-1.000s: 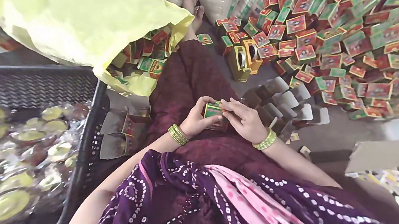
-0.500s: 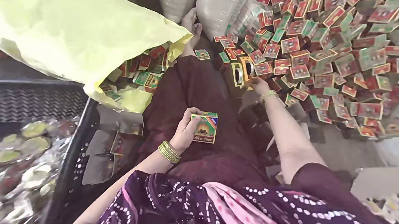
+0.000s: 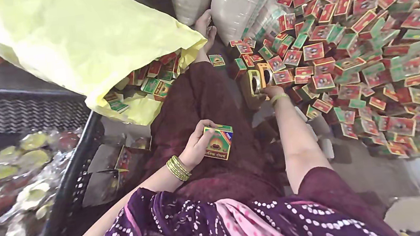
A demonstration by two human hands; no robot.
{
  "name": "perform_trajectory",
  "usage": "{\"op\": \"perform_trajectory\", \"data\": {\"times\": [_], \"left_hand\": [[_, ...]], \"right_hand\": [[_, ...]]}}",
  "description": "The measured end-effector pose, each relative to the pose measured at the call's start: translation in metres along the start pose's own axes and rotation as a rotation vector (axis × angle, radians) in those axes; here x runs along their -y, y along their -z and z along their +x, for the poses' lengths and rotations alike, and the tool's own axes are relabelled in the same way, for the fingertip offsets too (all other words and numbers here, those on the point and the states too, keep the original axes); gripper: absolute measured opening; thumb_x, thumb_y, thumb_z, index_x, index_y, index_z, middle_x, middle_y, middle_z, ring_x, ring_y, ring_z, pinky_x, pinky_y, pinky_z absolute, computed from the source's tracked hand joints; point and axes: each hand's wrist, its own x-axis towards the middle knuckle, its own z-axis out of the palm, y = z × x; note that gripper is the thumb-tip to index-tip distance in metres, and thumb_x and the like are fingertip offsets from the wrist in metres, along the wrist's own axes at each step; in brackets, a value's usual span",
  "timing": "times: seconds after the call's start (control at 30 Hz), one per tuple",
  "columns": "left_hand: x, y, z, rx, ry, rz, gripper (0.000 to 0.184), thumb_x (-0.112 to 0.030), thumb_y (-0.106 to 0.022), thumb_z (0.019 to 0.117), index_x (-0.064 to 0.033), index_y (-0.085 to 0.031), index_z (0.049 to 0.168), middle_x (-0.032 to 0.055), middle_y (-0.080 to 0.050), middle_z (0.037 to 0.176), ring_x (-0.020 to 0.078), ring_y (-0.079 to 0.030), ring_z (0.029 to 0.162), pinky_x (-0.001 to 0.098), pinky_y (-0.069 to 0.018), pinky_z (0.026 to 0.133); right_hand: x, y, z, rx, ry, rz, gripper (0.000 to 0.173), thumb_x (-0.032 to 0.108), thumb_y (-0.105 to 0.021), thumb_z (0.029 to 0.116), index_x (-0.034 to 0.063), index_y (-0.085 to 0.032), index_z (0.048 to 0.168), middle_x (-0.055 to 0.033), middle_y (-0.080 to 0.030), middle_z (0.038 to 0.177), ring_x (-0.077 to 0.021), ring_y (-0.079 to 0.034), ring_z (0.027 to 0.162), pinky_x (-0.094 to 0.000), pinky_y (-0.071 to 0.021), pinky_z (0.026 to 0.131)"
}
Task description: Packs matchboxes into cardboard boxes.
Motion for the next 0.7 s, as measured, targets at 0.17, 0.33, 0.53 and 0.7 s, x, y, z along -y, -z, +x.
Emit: {"op": "perform_trajectory", "data": {"times": [0.17,0.33,0.53,0.7], "left_hand": [[0.003,0.000,0.000,0.001,-0.014,-0.004,0.028,-0.021,-0.038,0.1069,-0.0038,-0.051,0.125,0.0023,-0.067,0.109,0.0101,-0.069,0.093,0.0309,-0.0609,0.082],[0.001,0.000,-0.003,0.008,-0.018,0.036,0.030,-0.023,-0.039,0.1067,-0.0034,-0.052,0.126,0.0031,-0.067,0.110,0.0099,-0.069,0.095,0.0311,-0.0603,0.084],[0.001,-0.001,-0.007,-0.012,-0.037,0.020,0.031,-0.022,-0.039,0.1075,-0.0020,-0.051,0.127,0.0051,-0.067,0.111,0.0121,-0.070,0.096,0.0335,-0.0613,0.084],[0.001,-0.001,-0.005,-0.091,-0.064,0.049,0.031,-0.021,-0.043,0.1072,-0.0015,-0.051,0.130,0.0097,-0.064,0.126,0.0149,-0.068,0.106,0.0342,-0.0598,0.091]], "right_hand": [[-0.012,0.007,-0.027,0.011,-0.119,0.060,0.068,0.042,-0.086,0.0783,-0.0010,-0.065,0.126,-0.0224,-0.067,0.118,-0.0359,-0.065,0.107,-0.0580,-0.0516,0.093],[-0.017,-0.001,-0.048,0.067,-0.060,-0.124,0.058,0.049,-0.077,0.0886,-0.0017,-0.071,0.117,-0.0252,-0.068,0.121,-0.0407,-0.063,0.117,-0.0630,-0.0463,0.101],[-0.006,-0.009,-0.061,-0.042,-0.067,-0.333,0.049,0.045,-0.068,0.0941,0.0017,-0.071,0.116,-0.0222,-0.068,0.126,-0.0384,-0.064,0.120,-0.0615,-0.0498,0.099],[0.005,-0.003,-0.080,0.071,0.178,0.026,0.036,0.027,-0.071,0.0970,0.0010,-0.069,0.122,-0.0225,-0.069,0.121,-0.0349,-0.065,0.114,-0.0537,-0.0506,0.100]]}}
